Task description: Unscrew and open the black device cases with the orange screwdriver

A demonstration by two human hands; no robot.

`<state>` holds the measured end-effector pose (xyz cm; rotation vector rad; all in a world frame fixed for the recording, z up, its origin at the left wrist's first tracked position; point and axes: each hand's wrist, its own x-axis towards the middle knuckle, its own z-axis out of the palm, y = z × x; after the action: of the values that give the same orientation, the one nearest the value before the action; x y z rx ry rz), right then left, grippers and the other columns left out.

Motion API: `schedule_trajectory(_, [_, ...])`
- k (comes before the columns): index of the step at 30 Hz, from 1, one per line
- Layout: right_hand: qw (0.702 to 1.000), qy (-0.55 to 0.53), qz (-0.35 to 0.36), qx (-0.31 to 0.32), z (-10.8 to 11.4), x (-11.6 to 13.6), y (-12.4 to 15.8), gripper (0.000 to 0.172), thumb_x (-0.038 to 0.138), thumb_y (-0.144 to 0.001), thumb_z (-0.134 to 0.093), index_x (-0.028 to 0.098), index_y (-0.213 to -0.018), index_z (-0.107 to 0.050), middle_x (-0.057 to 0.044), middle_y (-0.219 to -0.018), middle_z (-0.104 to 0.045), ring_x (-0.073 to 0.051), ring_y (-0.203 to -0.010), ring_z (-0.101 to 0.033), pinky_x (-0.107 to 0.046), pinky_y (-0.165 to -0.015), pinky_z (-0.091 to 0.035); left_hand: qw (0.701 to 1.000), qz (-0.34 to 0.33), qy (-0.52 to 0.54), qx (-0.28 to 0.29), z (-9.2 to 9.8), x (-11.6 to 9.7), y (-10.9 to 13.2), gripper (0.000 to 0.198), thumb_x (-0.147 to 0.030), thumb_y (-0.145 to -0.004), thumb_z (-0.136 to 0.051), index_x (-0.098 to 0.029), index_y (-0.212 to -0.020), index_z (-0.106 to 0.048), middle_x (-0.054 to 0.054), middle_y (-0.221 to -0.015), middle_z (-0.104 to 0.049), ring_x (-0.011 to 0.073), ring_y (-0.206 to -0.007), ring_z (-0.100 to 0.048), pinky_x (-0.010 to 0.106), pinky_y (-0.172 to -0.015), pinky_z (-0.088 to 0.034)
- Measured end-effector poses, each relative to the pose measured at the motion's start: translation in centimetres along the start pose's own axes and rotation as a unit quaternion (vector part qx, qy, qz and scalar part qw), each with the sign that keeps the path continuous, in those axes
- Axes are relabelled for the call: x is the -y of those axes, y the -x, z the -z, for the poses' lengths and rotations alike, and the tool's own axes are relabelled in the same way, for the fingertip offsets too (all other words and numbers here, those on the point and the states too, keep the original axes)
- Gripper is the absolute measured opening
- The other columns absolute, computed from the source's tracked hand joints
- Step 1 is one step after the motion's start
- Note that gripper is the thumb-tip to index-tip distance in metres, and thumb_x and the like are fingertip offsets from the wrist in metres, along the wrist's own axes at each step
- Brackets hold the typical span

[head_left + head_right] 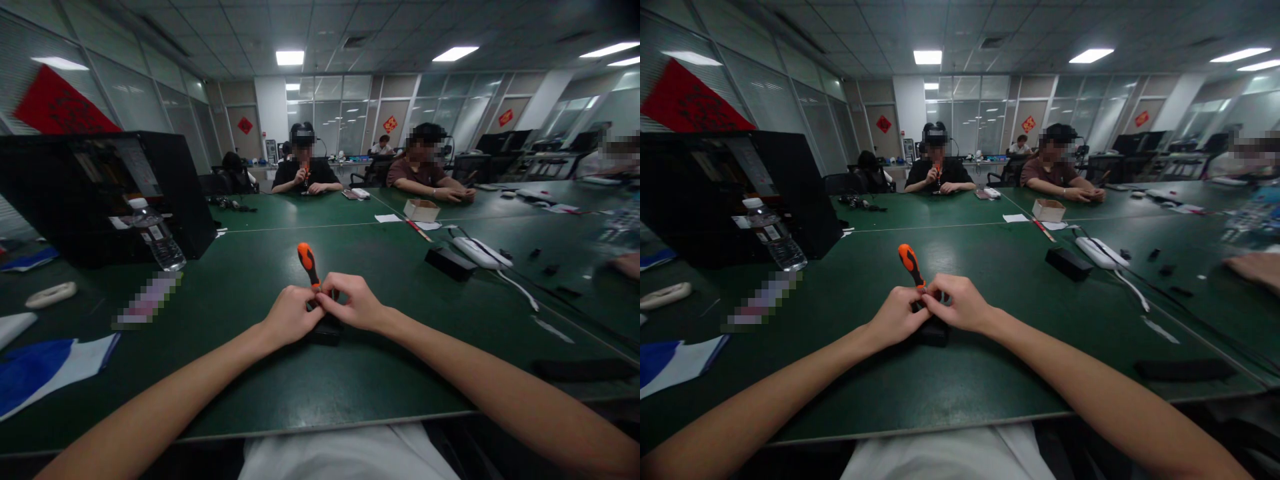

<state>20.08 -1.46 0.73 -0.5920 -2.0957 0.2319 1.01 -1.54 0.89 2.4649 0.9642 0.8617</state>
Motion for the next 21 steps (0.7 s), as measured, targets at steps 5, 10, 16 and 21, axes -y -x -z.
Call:
schedule_trajectory(5, [1.000,0.023,0.005,-0.002,0.19,0.02,-0.03,0.022,0.030,-0.091,-0.066,0.020,-0.076,-0.053,0.001,-0.070,-0.058,-0.011,-0.061,-0.051,-0.024,-0.059,-0.041,0.999,-0.029,-0.027,0.008,0.26,-0.27,0.08,0.012,-0.016,-0.089,-0.060,-0.016,-0.091,-0.071,0.006,-0.088,-0.076,0.0209,-0.078,-0.072,0.027,-0.070,-0.047])
schedule_trajectory(10, [0.997,0.059,0.038,0.029,0.32,-0.14,0.06,0.021,0.026,-0.091,-0.061,0.021,-0.076,-0.048,0.002,-0.070,-0.054,-0.011,-0.061,-0.049,-0.024,-0.059,-0.038,0.996,-0.027,-0.075,0.030,0.54,-0.62,0.22,0.011,-0.014,-0.088,-0.059,-0.017,-0.092,-0.069,0.006,-0.087,-0.075,0.0225,-0.077,-0.071,0.028,-0.068,-0.047])
schedule_trajectory(16, [0.994,0.078,0.065,0.040,0.38,-0.31,0.24,0.016,0.024,-0.091,-0.058,0.022,-0.079,-0.047,0.002,-0.071,-0.054,-0.011,-0.060,-0.048,-0.023,-0.057,-0.037,0.994,-0.044,-0.096,0.033,0.57,-0.82,0.39,0.010,-0.013,-0.088,-0.058,-0.016,-0.089,-0.067,0.006,-0.086,-0.073,0.0222,-0.077,-0.070,0.028,-0.069,-0.048])
schedule_trajectory(21, [0.996,0.072,0.052,0.022,0.11,-0.21,0.50,0.011,0.022,-0.087,-0.059,0.022,-0.083,-0.049,0.002,-0.072,-0.055,-0.011,-0.061,-0.050,-0.023,-0.058,-0.039,0.995,-0.052,-0.081,0.031,0.30,-0.69,0.64,0.014,-0.012,-0.089,-0.056,-0.017,-0.096,-0.067,0.007,-0.090,-0.073,0.0218,-0.080,-0.070,0.028,-0.073,-0.050])
